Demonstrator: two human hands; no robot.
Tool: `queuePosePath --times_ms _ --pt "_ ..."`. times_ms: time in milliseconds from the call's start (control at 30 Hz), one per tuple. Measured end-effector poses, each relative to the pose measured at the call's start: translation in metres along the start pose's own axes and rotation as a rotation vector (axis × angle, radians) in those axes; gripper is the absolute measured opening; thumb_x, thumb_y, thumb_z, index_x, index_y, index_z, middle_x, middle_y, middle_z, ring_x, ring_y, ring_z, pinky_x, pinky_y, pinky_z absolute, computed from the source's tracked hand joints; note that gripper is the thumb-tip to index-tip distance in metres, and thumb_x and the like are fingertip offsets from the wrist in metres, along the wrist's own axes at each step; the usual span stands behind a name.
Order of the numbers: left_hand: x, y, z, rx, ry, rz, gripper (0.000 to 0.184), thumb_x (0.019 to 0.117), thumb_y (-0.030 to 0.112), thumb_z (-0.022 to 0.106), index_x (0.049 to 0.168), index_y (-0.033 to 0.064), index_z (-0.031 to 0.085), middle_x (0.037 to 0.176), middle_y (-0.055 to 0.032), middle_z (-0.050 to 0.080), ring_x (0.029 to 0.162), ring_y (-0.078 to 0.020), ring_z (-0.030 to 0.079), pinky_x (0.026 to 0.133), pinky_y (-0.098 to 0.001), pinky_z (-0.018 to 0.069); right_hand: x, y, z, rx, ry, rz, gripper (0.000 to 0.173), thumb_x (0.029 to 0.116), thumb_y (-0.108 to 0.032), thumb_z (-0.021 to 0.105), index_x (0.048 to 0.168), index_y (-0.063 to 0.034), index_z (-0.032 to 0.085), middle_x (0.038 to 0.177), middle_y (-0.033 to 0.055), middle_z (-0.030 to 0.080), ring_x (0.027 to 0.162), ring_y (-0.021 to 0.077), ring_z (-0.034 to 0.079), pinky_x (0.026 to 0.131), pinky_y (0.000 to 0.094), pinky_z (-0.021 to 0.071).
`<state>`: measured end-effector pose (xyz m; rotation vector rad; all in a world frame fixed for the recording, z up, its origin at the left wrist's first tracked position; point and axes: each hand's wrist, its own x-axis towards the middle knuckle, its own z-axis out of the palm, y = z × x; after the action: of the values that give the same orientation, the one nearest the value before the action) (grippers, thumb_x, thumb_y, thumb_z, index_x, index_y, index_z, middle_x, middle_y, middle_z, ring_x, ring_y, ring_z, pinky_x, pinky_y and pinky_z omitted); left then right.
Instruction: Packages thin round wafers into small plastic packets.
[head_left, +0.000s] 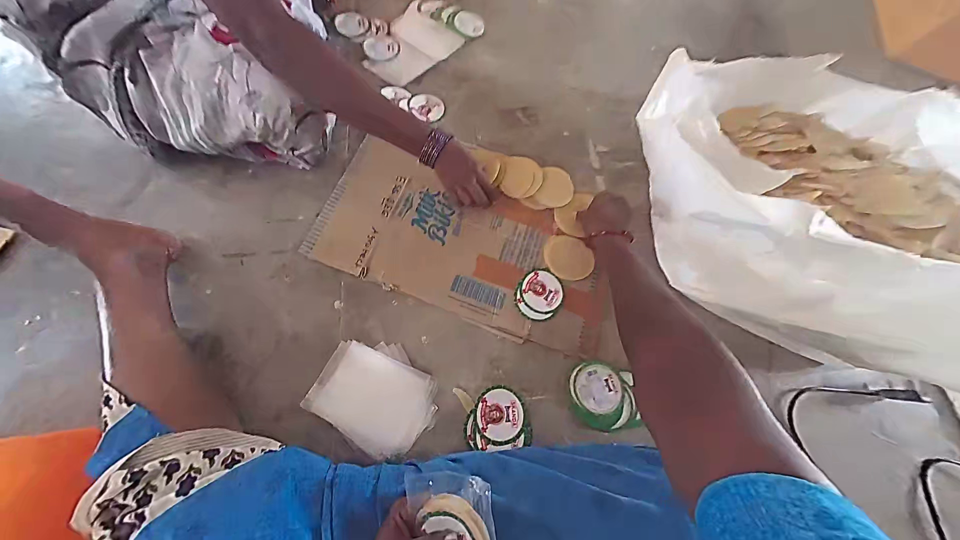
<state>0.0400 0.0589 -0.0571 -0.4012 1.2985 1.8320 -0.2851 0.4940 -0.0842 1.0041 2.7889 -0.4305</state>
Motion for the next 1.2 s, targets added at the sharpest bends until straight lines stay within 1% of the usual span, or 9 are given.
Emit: queuePosePath --times_ms 100,267,467,567,700,800,933,1067,1200 --pt "0.01 -0.034 -0.025 -0.061 -0.126 0.117 0.03 0.083 -0.002 0.076 0.108 0.0142 0.077 0.098 -0.0008 0.078 0.087 -0.0103 0.074 0.083 -0.0309 0.062 0.019 0.01 0.0 0.044 -0.01 0.062 0.061 0.082 -0.027 0.083 0.123 0.0122 0.061 0.132 0.034 0.059 0.128 0.0487 0.055 0.104 0.0661 0.0427" --pt "0.01 -0.035 -0.025 -0.081 -0.12 0.117 0.03 0.0829 0.0 0.077 0.107 0.0181 0.078 0.098 0.0006 0.078 0.086 -0.0097 0.074 0.083 -0.0304 0.062 0.036 0.034 0.007 0.261 -0.037 0.16 0.085 0.0713 -0.032 0.093 0.135 0.01 0.055 0.137 0.0318 0.056 0.131 0.0446 0.053 0.108 0.0621 0.0423" --pt "0.011 -0.034 -0.024 -0.077 -0.111 0.134 0.029 0.0844 0.001 0.077 0.107 0.0195 0.078 0.097 0.0012 0.078 0.083 -0.0088 0.074 0.079 -0.029 0.0624 0.033 0.057 -0.003 0.52 -0.007 0.27 0.057 0.0883 -0.032 0.08 0.131 0.0018 0.062 0.132 0.0233 0.062 0.123 0.0348 0.06 0.103 0.0558 0.0475" --pt "0.011 -0.032 -0.024 -0.062 -0.092 0.138 0.032 0.0842 -0.002 0.075 0.107 0.0202 0.078 0.098 0.0028 0.078 0.087 -0.0082 0.074 0.083 -0.0294 0.0619 0.024 0.076 -0.007 0.642 0.092 0.342 0.048 0.0963 -0.031 0.069 0.132 0.0003 0.06 0.121 0.0203 0.064 0.099 0.0285 0.064 0.087 0.048 0.0532" --pt "0.011 -0.033 -0.024 -0.07 -0.097 0.125 0.03 0.0851 0.001 0.076 0.106 0.0219 0.078 0.097 0.0038 0.078 0.085 -0.0067 0.074 0.081 -0.0279 0.0618 0.019 0.095 -0.004 0.606 0.091 0.398 0.046 0.1018 -0.036 0.061 0.132 -0.0008 0.064 0.13 0.0206 0.064 0.114 0.0312 0.065 0.098 0.0508 0.0511" --pt "0.011 -0.034 -0.026 -0.085 -0.114 0.131 0.029 0.0852 0.002 0.076 0.106 0.0224 0.078 0.097 0.003 0.078 0.084 -0.0073 0.074 0.08 -0.028 0.062 0.017 0.095 0.002 0.682 0.117 0.386 0.047 0.0999 -0.032 0.065 0.134 -0.0002 0.06 0.127 0.0203 0.064 0.107 0.0293 0.066 0.092 0.0473 0.0546" --pt "0.011 -0.033 -0.024 -0.097 -0.106 0.128 0.03 0.0845 0.0 0.076 0.106 0.0208 0.078 0.097 0.0023 0.078 0.084 -0.008 0.074 0.081 -0.0287 0.062 0.01 0.066 -0.004 0.439 0.059 0.259 0.051 0.1002 -0.03 0.064 0.135 0.0068 0.058 0.137 0.0295 0.059 0.13 0.0427 0.055 0.108 0.0611 0.0411" --pt "0.01 -0.027 -0.021 -0.092 -0.085 0.116 0.026 0.0852 0.004 0.075 0.106 0.0194 0.077 0.094 0.0024 0.078 0.082 -0.0081 0.073 0.078 -0.0284 0.0622 0.027 0.055 0.012 0.34 0.058 0.119 0.045 0.1006 -0.03 0.062 0.13 0.0044 0.062 0.136 0.0287 0.059 0.13 0.0432 0.054 0.107 0.062 0.0424" --pt "-0.002 -0.02 -0.017 -0.114 -0.057 0.126 0.024 0.0891 0.003 0.067 0.109 0.0148 0.072 0.092 0.0018 0.076 0.079 -0.0082 0.072 0.076 -0.0277 0.0612 -0.023 0.043 -0.003 0.177 0.097 -0.057 0.064 0.1017 -0.033 0.057 0.147 0.0102 0.042 0.149 0.036 0.044 0.141 0.0483 0.042 0.116 0.0608 0.0329"
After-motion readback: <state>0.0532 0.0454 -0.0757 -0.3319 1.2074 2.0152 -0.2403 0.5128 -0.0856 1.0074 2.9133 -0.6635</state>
